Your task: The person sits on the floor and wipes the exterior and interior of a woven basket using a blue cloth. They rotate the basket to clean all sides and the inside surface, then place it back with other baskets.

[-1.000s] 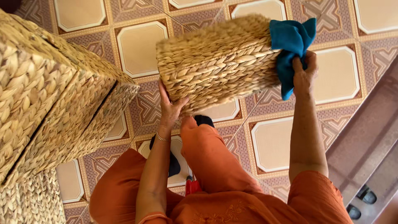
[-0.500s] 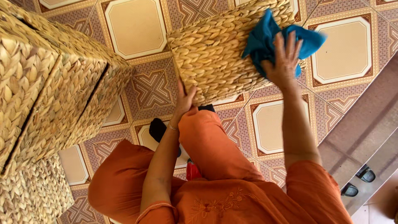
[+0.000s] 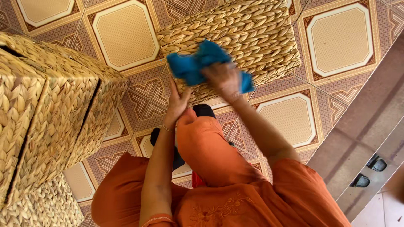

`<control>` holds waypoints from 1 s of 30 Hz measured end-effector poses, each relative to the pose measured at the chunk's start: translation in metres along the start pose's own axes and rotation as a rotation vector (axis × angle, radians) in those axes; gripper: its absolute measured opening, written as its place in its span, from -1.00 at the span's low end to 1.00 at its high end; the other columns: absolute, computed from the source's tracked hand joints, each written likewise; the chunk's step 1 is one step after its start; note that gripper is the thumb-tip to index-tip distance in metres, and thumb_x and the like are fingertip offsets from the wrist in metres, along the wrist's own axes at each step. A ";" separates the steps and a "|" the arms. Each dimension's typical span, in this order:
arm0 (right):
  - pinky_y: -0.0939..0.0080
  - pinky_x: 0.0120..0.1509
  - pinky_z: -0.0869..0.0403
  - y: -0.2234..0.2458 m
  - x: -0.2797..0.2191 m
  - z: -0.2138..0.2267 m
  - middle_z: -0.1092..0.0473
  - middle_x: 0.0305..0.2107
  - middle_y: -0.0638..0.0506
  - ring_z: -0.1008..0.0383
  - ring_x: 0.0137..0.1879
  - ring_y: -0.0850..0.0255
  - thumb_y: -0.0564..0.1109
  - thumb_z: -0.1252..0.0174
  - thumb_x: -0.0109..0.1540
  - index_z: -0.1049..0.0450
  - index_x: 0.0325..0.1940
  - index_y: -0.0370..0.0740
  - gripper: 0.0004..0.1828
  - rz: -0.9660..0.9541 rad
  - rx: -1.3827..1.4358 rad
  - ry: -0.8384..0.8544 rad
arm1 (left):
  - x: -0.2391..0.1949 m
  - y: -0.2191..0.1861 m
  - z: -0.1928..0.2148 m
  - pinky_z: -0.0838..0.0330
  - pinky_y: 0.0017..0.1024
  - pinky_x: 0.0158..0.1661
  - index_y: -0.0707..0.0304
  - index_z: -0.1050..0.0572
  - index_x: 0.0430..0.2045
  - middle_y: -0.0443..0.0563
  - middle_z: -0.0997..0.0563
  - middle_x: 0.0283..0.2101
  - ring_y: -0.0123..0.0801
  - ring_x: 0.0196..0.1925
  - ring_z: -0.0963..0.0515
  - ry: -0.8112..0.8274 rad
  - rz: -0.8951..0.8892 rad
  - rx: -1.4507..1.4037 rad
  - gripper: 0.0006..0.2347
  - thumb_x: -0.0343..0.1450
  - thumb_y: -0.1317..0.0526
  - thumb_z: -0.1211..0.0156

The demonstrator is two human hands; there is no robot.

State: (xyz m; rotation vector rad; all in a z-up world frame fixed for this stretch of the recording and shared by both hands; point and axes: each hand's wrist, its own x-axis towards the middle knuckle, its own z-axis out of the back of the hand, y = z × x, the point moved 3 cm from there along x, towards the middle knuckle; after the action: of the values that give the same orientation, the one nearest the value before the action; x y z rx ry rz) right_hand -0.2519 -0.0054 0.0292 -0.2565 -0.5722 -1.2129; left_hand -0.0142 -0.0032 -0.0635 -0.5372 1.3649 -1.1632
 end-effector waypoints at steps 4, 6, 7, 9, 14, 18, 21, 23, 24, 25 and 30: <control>0.13 -0.02 -0.51 -0.151 -0.021 0.024 -0.40 0.06 -0.06 -0.49 0.04 0.12 -0.01 -0.20 0.38 -0.52 0.08 0.23 -0.81 -0.257 -0.486 -0.218 | -0.008 -0.026 -0.009 -0.60 -0.24 -0.08 0.16 0.53 0.48 0.44 -0.21 0.27 -0.11 0.07 -0.61 -0.025 -0.422 0.016 -0.19 0.61 0.18 -0.10; 0.16 -0.24 -0.44 -0.177 -0.019 0.014 -0.43 -0.02 0.01 -0.46 -0.07 0.08 0.04 -0.18 0.19 -0.53 0.01 0.13 -0.70 -0.282 -0.511 -0.152 | 0.000 -0.022 -0.015 -0.60 -0.31 -0.19 0.15 0.56 0.47 0.28 -0.59 0.06 -0.21 -0.08 -0.67 -0.024 -0.161 -0.018 -0.15 0.54 0.12 -0.10; 0.17 -0.35 -0.41 -0.163 -0.022 0.008 -0.44 -0.06 0.05 -0.45 -0.12 0.05 0.06 -0.17 0.09 -0.54 -0.02 0.08 -0.63 -0.298 -0.519 -0.115 | -0.003 -0.016 -0.015 -0.56 -0.29 -0.20 0.14 0.57 0.48 0.29 -0.62 0.03 -0.14 -0.13 -0.64 -0.019 -0.082 0.038 -0.15 0.55 0.11 -0.08; 0.04 -0.34 -0.35 -0.117 -0.007 -0.016 -0.43 -0.08 0.02 -0.38 -0.20 0.03 -0.17 -0.21 0.30 -0.51 -0.08 -0.02 -0.88 -0.446 -0.403 0.016 | 0.000 -0.008 -0.010 -0.50 -0.25 -0.23 0.14 0.58 0.50 0.30 -0.67 -0.02 -0.01 -0.23 -0.59 -0.014 0.054 0.151 -0.15 0.55 0.08 -0.04; -0.03 0.04 -0.54 0.072 0.011 -0.039 -0.42 0.02 -0.05 -0.44 0.09 -0.03 -0.13 -0.26 0.14 -0.51 0.17 0.04 -0.52 0.037 0.282 -0.065 | -0.001 -0.001 -0.018 -0.50 -0.19 0.08 0.12 0.36 0.54 0.47 -0.41 0.26 0.10 0.17 -0.54 -0.123 -0.504 0.107 -0.20 0.56 0.18 -0.18; 0.07 -0.24 -0.46 0.041 0.042 -0.060 -0.41 -0.15 -0.02 -0.42 -0.09 0.01 -0.09 -0.26 0.11 -0.59 0.11 0.17 -0.53 0.117 0.216 0.045 | 0.009 0.012 -0.011 -0.53 -0.28 0.01 0.24 0.35 0.54 0.40 -0.54 0.16 -0.07 0.00 -0.65 -0.153 -0.155 0.101 -0.21 0.55 0.17 -0.15; 0.03 -0.26 -0.43 -0.063 0.061 -0.066 -0.35 -0.32 0.04 -0.43 -0.18 0.09 -0.05 -0.27 0.29 -0.56 -0.01 0.18 -0.80 -0.030 0.128 0.032 | 0.001 0.010 -0.014 -0.54 -0.32 0.01 0.30 0.45 0.50 0.39 -0.58 0.14 -0.13 0.00 -0.66 -0.089 -0.138 -0.042 -0.19 0.55 0.16 -0.10; 0.15 -0.35 -0.43 -0.141 0.064 -0.058 -0.35 -0.31 0.02 -0.41 -0.21 0.10 -0.17 -0.23 0.28 -0.57 0.00 0.31 -0.68 -0.199 -0.205 0.022 | 0.000 0.001 -0.015 -0.54 -0.31 0.00 0.29 0.46 0.49 0.39 -0.49 0.21 -0.13 0.02 -0.65 -0.074 -0.187 -0.062 -0.20 0.55 0.18 -0.09; 0.17 -0.32 -0.46 -0.177 0.057 -0.049 -0.34 -0.27 0.01 -0.38 -0.18 0.11 -0.15 -0.23 0.35 -0.54 0.07 0.33 -0.69 -0.271 -0.256 0.033 | -0.002 -0.003 -0.016 -0.55 -0.30 0.00 0.28 0.46 0.48 0.38 -0.45 0.25 -0.14 0.03 -0.65 -0.066 -0.211 -0.072 -0.20 0.54 0.18 -0.08; 0.23 -0.42 -0.44 -0.210 0.048 -0.044 -0.34 -0.12 -0.07 -0.37 -0.13 0.09 -0.28 -0.16 0.35 -0.50 0.21 0.25 -0.55 -0.407 -0.343 0.184 | -0.002 -0.005 -0.015 -0.55 -0.31 0.01 0.27 0.47 0.48 0.39 -0.46 0.25 -0.15 0.02 -0.65 -0.064 -0.213 -0.079 -0.20 0.55 0.18 -0.07; 0.00 -0.21 -0.53 -0.226 0.021 -0.045 -0.20 -0.03 -0.21 -0.34 -0.01 -0.04 0.14 -0.25 0.40 -0.39 0.45 0.14 -0.48 -0.428 -0.330 0.105 | 0.002 -0.004 -0.020 -0.58 -0.33 -0.02 0.24 0.49 0.47 0.41 -0.41 0.28 -0.14 0.03 -0.64 -0.089 -0.242 -0.070 -0.20 0.54 0.18 -0.07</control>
State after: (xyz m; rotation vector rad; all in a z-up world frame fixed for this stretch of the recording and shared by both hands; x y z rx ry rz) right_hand -0.4446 -0.1219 -0.0220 -0.3571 -0.3404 -1.7284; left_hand -0.0341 0.0002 -0.0648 -0.8126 1.2934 -1.2727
